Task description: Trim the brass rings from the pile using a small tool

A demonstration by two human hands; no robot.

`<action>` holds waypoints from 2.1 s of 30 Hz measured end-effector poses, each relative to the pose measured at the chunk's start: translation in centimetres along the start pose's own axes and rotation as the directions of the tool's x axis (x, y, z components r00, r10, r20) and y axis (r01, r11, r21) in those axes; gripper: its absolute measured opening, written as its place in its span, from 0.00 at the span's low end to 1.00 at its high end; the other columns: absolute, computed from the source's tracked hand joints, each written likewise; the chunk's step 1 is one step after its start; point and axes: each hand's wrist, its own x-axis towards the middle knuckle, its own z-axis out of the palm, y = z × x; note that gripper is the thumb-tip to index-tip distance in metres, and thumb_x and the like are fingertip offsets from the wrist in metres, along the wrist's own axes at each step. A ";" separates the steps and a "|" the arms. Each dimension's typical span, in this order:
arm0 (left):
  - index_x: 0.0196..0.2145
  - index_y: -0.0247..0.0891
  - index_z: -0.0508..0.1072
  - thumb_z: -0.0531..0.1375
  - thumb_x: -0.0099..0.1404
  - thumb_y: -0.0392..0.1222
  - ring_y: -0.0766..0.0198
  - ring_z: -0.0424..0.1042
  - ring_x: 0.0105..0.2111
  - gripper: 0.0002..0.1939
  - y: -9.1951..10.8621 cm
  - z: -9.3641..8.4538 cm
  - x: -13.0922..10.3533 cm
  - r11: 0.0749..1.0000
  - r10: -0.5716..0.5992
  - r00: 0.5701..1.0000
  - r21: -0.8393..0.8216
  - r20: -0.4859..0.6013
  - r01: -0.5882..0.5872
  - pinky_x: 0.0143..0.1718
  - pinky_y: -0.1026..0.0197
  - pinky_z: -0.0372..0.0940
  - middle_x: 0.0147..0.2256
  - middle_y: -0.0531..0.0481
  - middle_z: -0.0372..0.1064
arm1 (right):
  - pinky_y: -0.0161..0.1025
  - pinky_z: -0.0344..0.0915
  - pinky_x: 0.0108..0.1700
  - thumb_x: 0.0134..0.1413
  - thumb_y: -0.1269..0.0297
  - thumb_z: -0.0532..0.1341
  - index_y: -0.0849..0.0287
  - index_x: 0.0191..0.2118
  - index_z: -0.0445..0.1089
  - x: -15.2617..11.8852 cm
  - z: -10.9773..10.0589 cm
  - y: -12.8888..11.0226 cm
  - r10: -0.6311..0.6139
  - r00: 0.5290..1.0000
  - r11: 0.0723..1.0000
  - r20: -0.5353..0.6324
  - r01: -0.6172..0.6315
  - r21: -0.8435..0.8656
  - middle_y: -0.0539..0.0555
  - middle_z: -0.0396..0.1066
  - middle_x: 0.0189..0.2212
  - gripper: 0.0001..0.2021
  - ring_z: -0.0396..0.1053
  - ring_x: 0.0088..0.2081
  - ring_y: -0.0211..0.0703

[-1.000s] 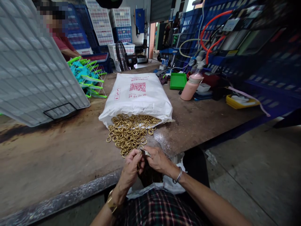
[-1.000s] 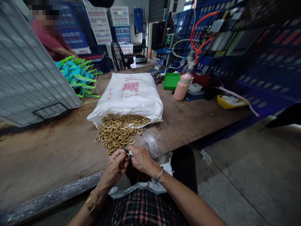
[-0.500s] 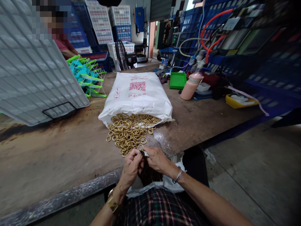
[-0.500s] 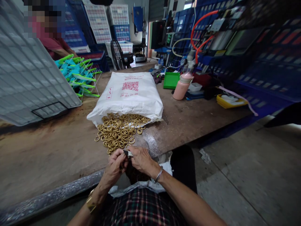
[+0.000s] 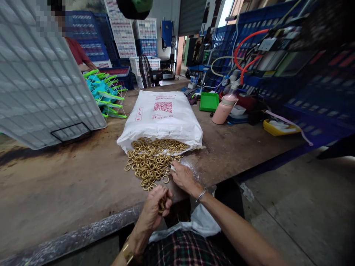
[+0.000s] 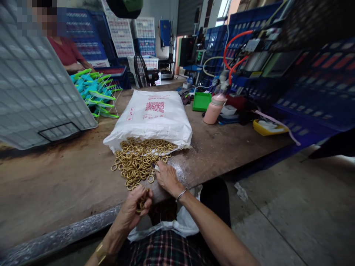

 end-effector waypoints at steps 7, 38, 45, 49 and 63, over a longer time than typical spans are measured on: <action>0.30 0.38 0.63 0.66 0.50 0.46 0.76 0.58 0.15 0.17 -0.1 -0.8 0.2 0.997 -0.039 0.999 -0.071 0.000 0.039 0.12 0.74 0.45 0.25 0.56 0.66 | 0.37 0.55 0.33 0.59 0.62 0.52 0.60 0.42 0.64 1.6 0.2 -1.1 0.121 0.992 0.989 0.038 -0.117 -0.095 0.59 0.73 0.36 0.10 0.71 0.36 0.47; 0.23 0.38 0.74 0.62 0.53 0.45 0.67 0.61 0.21 0.08 -0.3 -1.3 1.7 0.752 0.553 0.800 0.554 -0.233 -0.358 0.23 0.67 0.57 0.18 0.55 0.63 | 0.31 0.56 0.28 0.53 0.60 0.53 0.57 0.30 0.63 -1.7 -0.5 -2.4 -0.042 0.997 0.751 0.070 -0.015 0.660 0.44 0.60 0.21 0.07 0.58 0.25 0.34; 0.28 0.37 0.71 0.62 0.52 0.51 0.72 0.57 0.16 0.13 0.0 -0.7 1.3 0.906 0.288 0.930 0.379 -0.228 -0.188 0.15 0.70 0.50 0.19 0.57 0.62 | 0.31 0.52 0.26 0.52 0.61 0.52 0.58 0.23 0.59 -1.7 0.0 -2.7 -0.011 0.996 0.795 0.090 -0.045 0.605 0.44 0.57 0.19 0.10 0.54 0.23 0.33; 0.28 0.37 0.67 0.64 0.48 0.54 0.76 0.54 0.13 0.18 0.2 -0.7 1.1 0.978 0.135 0.974 0.180 -0.181 -0.103 0.12 0.72 0.45 0.21 0.58 0.63 | 0.31 0.55 0.28 0.54 0.60 0.51 0.57 0.24 0.59 -1.7 0.4 -2.5 -0.033 0.995 0.750 0.093 -0.037 0.661 0.45 0.60 0.20 0.11 0.57 0.24 0.34; 0.26 0.37 0.65 0.60 0.54 0.55 0.76 0.52 0.12 0.17 -0.5 -1.5 1.5 0.924 0.257 0.948 0.335 -0.187 -0.184 0.11 0.72 0.48 0.16 0.60 0.60 | 0.36 0.48 0.29 0.44 0.75 0.52 0.59 0.34 0.66 -2.9 0.5 -1.3 -0.249 0.963 0.963 0.101 0.235 0.132 0.52 0.68 0.25 0.10 0.60 0.26 0.39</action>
